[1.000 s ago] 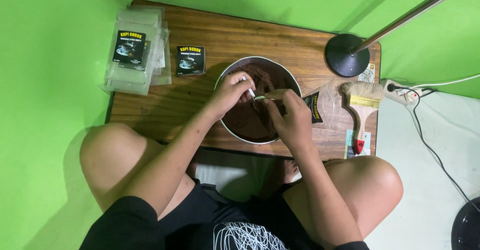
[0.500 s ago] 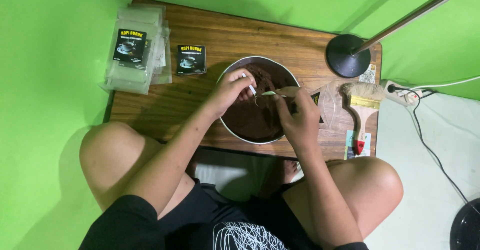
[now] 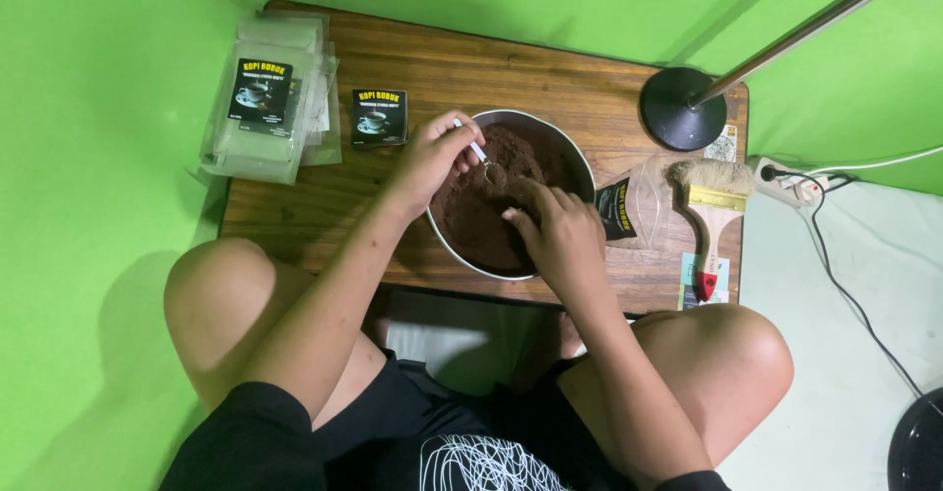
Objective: The person fills small plastic bags with ground coffee by scooping the powder from a container with a spoon and pouring it into the bags, then shaking the bags by hand to settle the contents.
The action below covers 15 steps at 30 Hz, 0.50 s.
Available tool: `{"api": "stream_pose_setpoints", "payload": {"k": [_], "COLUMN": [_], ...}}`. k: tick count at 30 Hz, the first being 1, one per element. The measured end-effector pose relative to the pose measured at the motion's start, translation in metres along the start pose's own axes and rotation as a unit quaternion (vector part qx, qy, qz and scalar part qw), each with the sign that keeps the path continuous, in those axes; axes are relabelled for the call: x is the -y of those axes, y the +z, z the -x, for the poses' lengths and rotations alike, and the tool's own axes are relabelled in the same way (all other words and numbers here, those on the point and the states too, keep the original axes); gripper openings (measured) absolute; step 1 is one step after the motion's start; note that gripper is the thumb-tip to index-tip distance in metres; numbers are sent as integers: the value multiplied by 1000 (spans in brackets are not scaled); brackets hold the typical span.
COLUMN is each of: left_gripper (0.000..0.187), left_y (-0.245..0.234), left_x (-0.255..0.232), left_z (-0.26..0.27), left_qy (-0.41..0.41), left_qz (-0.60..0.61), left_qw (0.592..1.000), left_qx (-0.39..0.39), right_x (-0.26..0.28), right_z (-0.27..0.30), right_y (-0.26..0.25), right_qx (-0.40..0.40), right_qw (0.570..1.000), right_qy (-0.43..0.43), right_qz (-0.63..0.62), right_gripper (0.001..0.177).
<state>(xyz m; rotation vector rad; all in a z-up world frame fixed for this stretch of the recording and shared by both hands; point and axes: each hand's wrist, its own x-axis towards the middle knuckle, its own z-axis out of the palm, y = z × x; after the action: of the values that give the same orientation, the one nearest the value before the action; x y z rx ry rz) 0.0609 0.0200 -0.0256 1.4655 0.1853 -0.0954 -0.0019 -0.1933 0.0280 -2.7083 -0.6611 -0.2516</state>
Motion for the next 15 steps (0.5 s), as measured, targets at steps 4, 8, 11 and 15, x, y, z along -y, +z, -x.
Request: {"api": "stream_pose_setpoints", "payload": {"k": [4,8,11,15], "left_gripper": [19,18,18,17], "left_y": [0,11,27,55], "left_x": [-9,-4,-20,-53], "left_z": [4,-2,4,16], "left_qy": [5,27,29,44], "left_qz": [21,39,60,109], "left_qw": [1000,999,998,993], "left_qx": [-5,-10,-8,-9], "right_x": [16,-6,-33,-78], "right_z": [-3,1,5,7], "right_y": [-39,-80,-104,-124], "right_qx": [-59,-203,-226,-56], "right_qw": [992,966,950,891], "right_qy": [-10,-104,-76,43], "right_qz": [-110,-119,-202,-448], "right_gripper": [38,26,26,105]}}
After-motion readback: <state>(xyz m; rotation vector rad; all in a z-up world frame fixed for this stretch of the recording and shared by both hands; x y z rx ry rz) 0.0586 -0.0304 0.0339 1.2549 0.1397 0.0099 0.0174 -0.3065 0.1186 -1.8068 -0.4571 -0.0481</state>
